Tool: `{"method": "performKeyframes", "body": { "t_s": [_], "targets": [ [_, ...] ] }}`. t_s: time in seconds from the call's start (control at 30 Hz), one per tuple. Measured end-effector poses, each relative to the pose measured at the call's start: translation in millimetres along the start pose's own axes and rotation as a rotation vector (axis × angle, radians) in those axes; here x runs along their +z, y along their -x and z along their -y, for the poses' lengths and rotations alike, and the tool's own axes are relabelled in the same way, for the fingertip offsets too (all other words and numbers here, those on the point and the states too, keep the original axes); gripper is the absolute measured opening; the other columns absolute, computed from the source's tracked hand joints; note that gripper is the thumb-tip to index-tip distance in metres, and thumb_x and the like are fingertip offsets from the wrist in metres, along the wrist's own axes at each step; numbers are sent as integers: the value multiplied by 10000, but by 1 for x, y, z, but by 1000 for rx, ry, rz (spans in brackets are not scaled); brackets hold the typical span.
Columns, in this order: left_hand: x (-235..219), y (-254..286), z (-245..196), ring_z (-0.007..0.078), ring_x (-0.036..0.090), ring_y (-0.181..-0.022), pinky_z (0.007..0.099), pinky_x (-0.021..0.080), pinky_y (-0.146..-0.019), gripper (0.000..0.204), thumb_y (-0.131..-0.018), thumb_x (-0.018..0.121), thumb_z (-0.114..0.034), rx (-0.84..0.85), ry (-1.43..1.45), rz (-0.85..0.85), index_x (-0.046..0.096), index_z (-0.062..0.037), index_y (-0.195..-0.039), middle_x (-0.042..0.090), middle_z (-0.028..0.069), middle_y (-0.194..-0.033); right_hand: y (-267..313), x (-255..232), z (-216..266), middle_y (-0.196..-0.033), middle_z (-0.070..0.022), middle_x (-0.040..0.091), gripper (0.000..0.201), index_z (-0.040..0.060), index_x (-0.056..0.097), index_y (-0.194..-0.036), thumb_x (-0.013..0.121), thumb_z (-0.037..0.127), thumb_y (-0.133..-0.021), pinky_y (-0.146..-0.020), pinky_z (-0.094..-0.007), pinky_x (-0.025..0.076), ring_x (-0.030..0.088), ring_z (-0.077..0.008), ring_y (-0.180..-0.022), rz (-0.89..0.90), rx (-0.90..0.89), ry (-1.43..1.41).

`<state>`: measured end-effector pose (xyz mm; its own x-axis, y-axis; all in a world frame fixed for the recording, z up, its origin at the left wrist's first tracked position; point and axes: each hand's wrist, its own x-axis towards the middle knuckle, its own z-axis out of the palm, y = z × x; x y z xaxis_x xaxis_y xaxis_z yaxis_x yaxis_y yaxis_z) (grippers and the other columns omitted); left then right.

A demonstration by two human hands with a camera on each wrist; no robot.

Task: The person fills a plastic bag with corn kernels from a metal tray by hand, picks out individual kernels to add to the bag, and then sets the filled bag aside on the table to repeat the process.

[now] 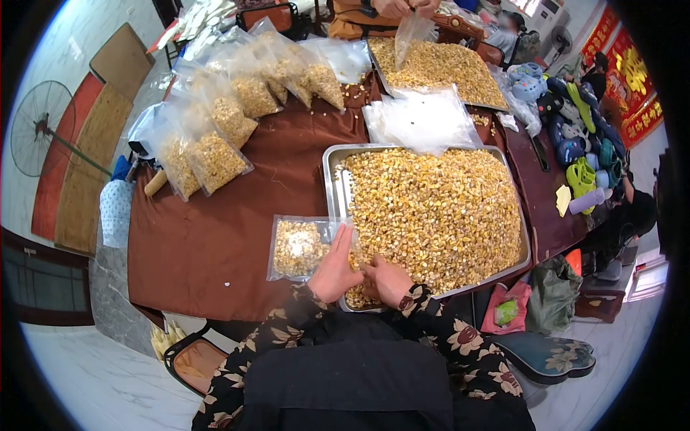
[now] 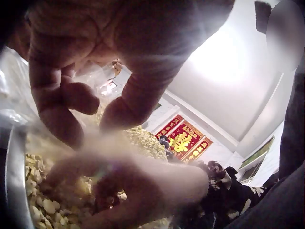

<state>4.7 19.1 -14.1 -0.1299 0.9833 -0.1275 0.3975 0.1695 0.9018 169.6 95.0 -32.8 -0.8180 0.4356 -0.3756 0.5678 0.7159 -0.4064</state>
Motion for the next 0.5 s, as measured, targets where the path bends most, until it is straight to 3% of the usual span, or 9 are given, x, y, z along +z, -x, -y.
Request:
{"method": "performKeyframes", "body": {
  "t_s": [0.07, 0.17, 0.2, 0.27, 0.3, 0.33, 0.4, 0.43, 0.5],
  "targets": [
    [0, 0, 0, 351, 162, -1387, 346, 204, -1119, 890, -709, 655, -116, -3, -12, 1, 138, 85, -1405, 162, 293, -1464, -2, 6, -2, -985, -150, 556, 387, 68, 575, -1082, 686, 191, -733, -731, -413, 487, 595, -342, -846, -15, 124, -86],
    [0, 0, 1, 350, 156, -1389, 346, 201, -1120, 888, -718, 657, -126, -8, -25, 1, 137, 85, -1406, 160, 292, -1465, -11, 25, -31, -840, -152, 583, 252, 38, 604, -955, 666, 146, -736, -690, -393, 484, 601, -318, -802, -148, 35, -255],
    [1, 0, 2, 349, 153, -1390, 346, 198, -1120, 887, -721, 657, -129, -7, -28, 0, 137, 85, -1407, 159, 292, -1466, -9, 17, -29, -840, -152, 583, 252, 38, 604, -955, 666, 146, -736, -690, -393, 484, 601, -318, -802, -148, 35, -254],
    [1, 0, 3, 349, 154, -1390, 346, 198, -1121, 885, -722, 657, -130, 4, -35, -3, 138, 85, -1406, 160, 292, -1465, -5, -10, -21, -725, -120, 589, 159, 20, 611, -887, 627, 89, -745, -642, -351, 477, 596, -250, -719, -184, 51, -527],
    [1, 0, 4, 349, 154, -1390, 346, 197, -1121, 884, -723, 657, -130, 15, -43, -5, 139, 86, -1405, 161, 292, -1465, -4, -17, -18, -718, -66, 598, 119, 18, 604, -889, 611, 69, -782, -580, -284, 462, 563, -149, -628, -224, 36, -579],
    [3, 0, 6, 349, 154, -1390, 346, 197, -1121, 884, -723, 657, -130, 16, -42, -3, 139, 86, -1405, 161, 292, -1465, -3, -27, -12, -718, -66, 598, 119, 18, 604, -889, 611, 69, -782, -580, -284, 462, 563, -149, -628, -225, 38, -578],
    [6, -1, 10, 412, 279, -1318, 367, 331, -1037, 906, -685, 656, -103, 56, -127, -32, 140, 58, -1412, 144, 305, -1454, -3, -47, 3, -716, -15, 586, 99, 10, 599, -880, 614, 85, -818, -536, -225, 442, 531, -81, -588, -213, 83, -801],
    [6, -1, 11, 412, 279, -1318, 367, 331, -1037, 906, -685, 656, -103, 57, -127, -32, 140, 58, -1412, 144, 305, -1454, -4, -51, 8, -765, -62, 615, 145, -1, 621, -890, 615, 99, -785, -623, -301, 480, 614, -136, -697, -231, 109, -790],
    [6, -1, 12, 402, 255, -1335, 365, 314, -1056, 896, -681, 654, -88, 49, -99, -27, 152, 62, -1408, 155, 304, -1453, -7, -59, 21, -777, -69, 620, 148, 0, 626, -912, 610, 91, -796, -637, -302, 483, 618, -135, -724, -215, 140, -888]
  ]
}}
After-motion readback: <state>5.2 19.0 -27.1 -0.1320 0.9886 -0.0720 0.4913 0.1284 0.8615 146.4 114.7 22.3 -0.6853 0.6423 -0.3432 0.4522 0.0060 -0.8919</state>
